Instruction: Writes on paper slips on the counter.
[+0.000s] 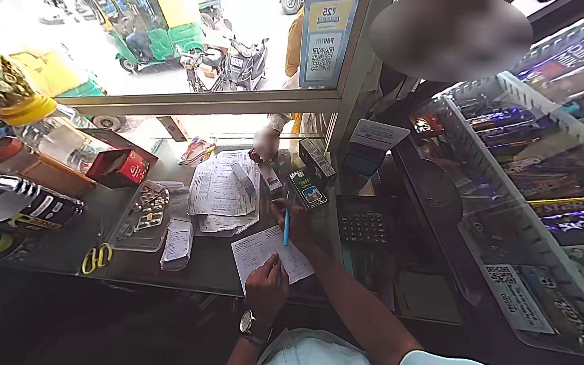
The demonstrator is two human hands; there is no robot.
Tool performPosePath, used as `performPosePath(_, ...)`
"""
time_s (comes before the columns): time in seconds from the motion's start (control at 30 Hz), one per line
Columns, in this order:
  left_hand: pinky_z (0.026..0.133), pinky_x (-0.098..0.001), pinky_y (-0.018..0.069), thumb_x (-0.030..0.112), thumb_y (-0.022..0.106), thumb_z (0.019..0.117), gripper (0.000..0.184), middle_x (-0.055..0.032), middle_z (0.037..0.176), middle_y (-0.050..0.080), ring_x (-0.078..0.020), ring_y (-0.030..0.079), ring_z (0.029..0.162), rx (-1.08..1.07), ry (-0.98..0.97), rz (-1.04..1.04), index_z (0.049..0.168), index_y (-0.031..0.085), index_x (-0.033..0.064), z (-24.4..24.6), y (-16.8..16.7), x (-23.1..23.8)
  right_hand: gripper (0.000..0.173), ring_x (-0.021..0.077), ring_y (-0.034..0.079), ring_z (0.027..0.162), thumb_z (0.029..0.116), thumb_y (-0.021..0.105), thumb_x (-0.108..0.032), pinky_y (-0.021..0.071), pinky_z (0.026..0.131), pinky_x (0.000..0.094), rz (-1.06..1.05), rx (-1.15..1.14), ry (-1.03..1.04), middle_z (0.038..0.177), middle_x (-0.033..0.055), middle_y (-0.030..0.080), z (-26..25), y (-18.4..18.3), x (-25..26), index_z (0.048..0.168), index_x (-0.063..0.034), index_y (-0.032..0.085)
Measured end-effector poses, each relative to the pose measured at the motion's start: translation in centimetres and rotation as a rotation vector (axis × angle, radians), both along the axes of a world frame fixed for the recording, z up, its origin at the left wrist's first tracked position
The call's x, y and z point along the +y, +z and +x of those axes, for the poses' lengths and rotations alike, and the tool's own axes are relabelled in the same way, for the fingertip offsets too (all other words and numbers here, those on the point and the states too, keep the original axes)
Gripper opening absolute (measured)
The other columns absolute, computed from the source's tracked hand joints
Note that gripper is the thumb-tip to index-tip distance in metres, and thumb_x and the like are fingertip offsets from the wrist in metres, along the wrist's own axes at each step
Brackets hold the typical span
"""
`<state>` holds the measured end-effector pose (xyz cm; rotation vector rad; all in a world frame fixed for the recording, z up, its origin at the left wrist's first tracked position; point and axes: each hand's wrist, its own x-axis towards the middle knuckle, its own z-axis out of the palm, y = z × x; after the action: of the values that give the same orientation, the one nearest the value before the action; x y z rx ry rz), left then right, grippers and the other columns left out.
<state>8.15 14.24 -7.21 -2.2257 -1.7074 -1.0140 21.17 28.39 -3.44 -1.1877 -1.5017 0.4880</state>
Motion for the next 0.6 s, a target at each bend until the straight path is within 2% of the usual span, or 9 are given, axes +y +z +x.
performPosePath(0.07,0.057,-0.0320,0.0540,0.029,0.059,0.0907,0.028,0.0009,0.111,0.078,-0.0135,0.069,0.065,-0.004,-0.015,0.008,0.095,0.083,0.0153,0.0,0.0,0.2,0.027,0.0158,0.074,0.095,0.1030,0.058,-0.019,0.0595,0.088,0.0316,0.091,0.055,-0.029,0.106,0.0100,0.077,0.0,2.7,-1.0,0.114,-0.0017,0.075)
performPosePath(0.1,0.058,-0.0323,0.0543,0.029,0.059,0.0913,0.028,0.0004,0.111,0.078,-0.0142,0.069,0.066,-0.009,-0.022,0.005,0.095,0.083,0.0149,0.1,0.0,0.2,0.030,0.0165,0.074,0.095,0.1055,0.053,-0.021,0.0593,0.088,0.0348,0.061,0.042,-0.027,0.106,0.0087,0.078,0.0,4.2,-1.5,0.115,-0.0033,0.076)
performPosePath(0.17,0.058,-0.0338,0.0550,0.028,0.059,0.0912,0.028,-0.0002,0.111,0.078,-0.0156,0.070,0.067,-0.010,-0.020,-0.008,0.094,0.083,0.0141,0.1,-0.1,-0.5,0.034,0.0165,0.074,0.085,0.1074,0.048,-0.029,0.0596,0.079,0.0410,-0.172,-0.045,0.023,0.095,0.0032,0.078,-0.4,5.8,-2.3,0.119,-0.0116,0.075)
performPosePath(0.2,0.059,-0.0349,0.0558,0.029,0.059,0.0911,0.029,-0.0005,0.111,0.078,-0.0164,0.071,0.068,-0.011,-0.017,-0.009,0.093,0.083,0.0139,0.0,0.1,-0.6,0.034,0.0177,0.074,0.083,0.1074,0.047,-0.026,0.0600,0.078,0.0421,-0.234,-0.020,0.081,0.094,0.0050,0.077,-0.8,6.2,-2.2,0.121,-0.0102,0.074)
performPosePath(0.27,0.061,-0.0382,0.0581,0.029,0.058,0.0901,0.031,-0.0023,0.110,0.079,-0.0188,0.074,0.072,-0.023,-0.024,0.003,0.092,0.083,0.0121,-0.1,0.7,0.0,0.030,0.0199,0.074,0.081,0.1049,0.052,-0.019,0.0605,0.076,0.0427,-0.148,0.021,0.114,0.094,0.0083,0.077,-1.5,6.6,-1.9,0.120,-0.0059,0.074)
performPosePath(0.37,0.062,-0.0389,0.0587,0.030,0.056,0.0910,0.033,-0.0032,0.110,0.079,-0.0199,0.074,0.073,-0.029,-0.042,-0.012,0.092,0.083,0.0119,0.3,0.3,-0.2,0.028,0.0145,0.074,0.073,0.1051,0.054,-0.020,0.0618,0.071,0.0363,-0.002,0.132,0.139,0.086,0.0059,0.077,-2.8,6.2,-2.4,0.111,-0.0020,0.075)
performPosePath(0.5,0.063,-0.0415,0.0598,0.029,0.060,0.0891,0.030,-0.0076,0.107,0.079,-0.0236,0.076,0.074,-0.017,-0.039,-0.024,0.090,0.083,0.0092,0.0,0.7,-0.4,0.026,0.0135,0.074,0.072,0.1036,0.057,-0.016,0.0608,0.073,0.0313,-0.020,0.261,0.249,0.083,0.0094,0.077,-5.4,4.2,-1.8,0.107,0.0041,0.074)
performPosePath(0.6,0.062,-0.0409,0.0597,0.028,0.061,0.0870,0.027,-0.0081,0.104,0.079,-0.0231,0.076,0.073,0.000,-0.034,-0.006,0.083,0.082,0.0098,0.0,1.1,-0.3,0.027,0.0110,0.071,0.069,0.1025,0.058,-0.017,0.0591,0.069,0.0291,-0.074,0.278,0.196,0.079,0.0087,0.075,-6.0,1.5,-1.6,0.104,0.0043,0.074)
